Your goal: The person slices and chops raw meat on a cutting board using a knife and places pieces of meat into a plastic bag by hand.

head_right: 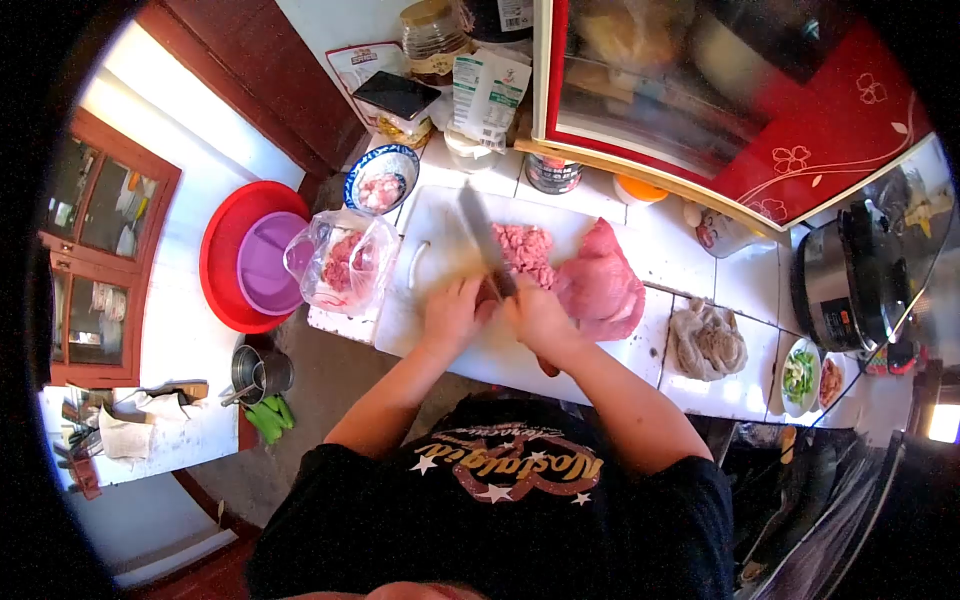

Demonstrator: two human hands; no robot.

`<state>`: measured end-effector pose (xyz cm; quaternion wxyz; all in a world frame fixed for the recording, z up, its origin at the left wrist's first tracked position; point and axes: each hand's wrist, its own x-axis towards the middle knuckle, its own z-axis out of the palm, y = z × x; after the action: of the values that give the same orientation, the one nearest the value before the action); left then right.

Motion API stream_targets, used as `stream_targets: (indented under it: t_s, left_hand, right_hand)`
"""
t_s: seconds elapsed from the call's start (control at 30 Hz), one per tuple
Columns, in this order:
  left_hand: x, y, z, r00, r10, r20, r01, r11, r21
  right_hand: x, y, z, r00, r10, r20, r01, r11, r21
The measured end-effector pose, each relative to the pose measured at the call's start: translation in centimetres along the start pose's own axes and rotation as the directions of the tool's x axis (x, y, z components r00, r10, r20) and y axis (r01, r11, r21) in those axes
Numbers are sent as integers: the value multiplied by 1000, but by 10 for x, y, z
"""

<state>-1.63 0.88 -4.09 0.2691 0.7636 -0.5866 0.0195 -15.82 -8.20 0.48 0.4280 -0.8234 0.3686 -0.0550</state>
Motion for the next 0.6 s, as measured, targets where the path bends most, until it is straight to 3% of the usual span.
stream_targets:
  t_s: [0.07, 0.13, 0.2, 0.23, 0.3, 0.33, 0.4, 0.43, 0.5, 0.6]
  left_hand:
    - [-3, 0, -5, 985, 33, 172, -18, 996, -84]
    - [-6, 0, -12, 958, 78, 275, -45, 991, -123]
    - [-8, -4, -17, 939, 139, 314, -4, 919, -394]
    - [-3, -8, -16, 937, 150, 315, -15, 919, -394]
    - [10, -17, -10, 977, -136, 162, 206, 773, -600]
    - [18, -23, -6, 976, -142, 164, 213, 770, -601]
    - [35, -32, -3, 987, -141, 72, 150, 979, -138]
    - [38, -30, -4, 988, -141, 62, 148, 979, -141]
    - [41, -27, -6, 979, -101, -179, 86, 992, -90]
    - [30, -14, -5, 991, -11, -130, 10, 1000, -13]
  right_hand:
    - [-15, -3, -11, 986, 160, -38, -143, 951, 275]
    - [-17, -2, -9, 983, 169, -70, -137, 935, 327]
    - [-18, -4, -7, 984, 152, -88, -112, 930, 351]
    - [-19, -5, -6, 985, 145, -89, -105, 928, 356]
    - [-24, -10, -7, 985, 149, -88, -102, 910, 401]
    - [-28, -9, -6, 985, 147, -89, -99, 909, 404]
    - [-36, -7, -4, 985, 143, -92, -93, 907, 411]
    - [-42, -9, -5, 986, 133, -103, -79, 907, 414]
    - [-55, -16, -9, 985, 137, -108, -81, 907, 414]
    - [-73, -24, -14, 995, 40, -91, -8, 944, 328]
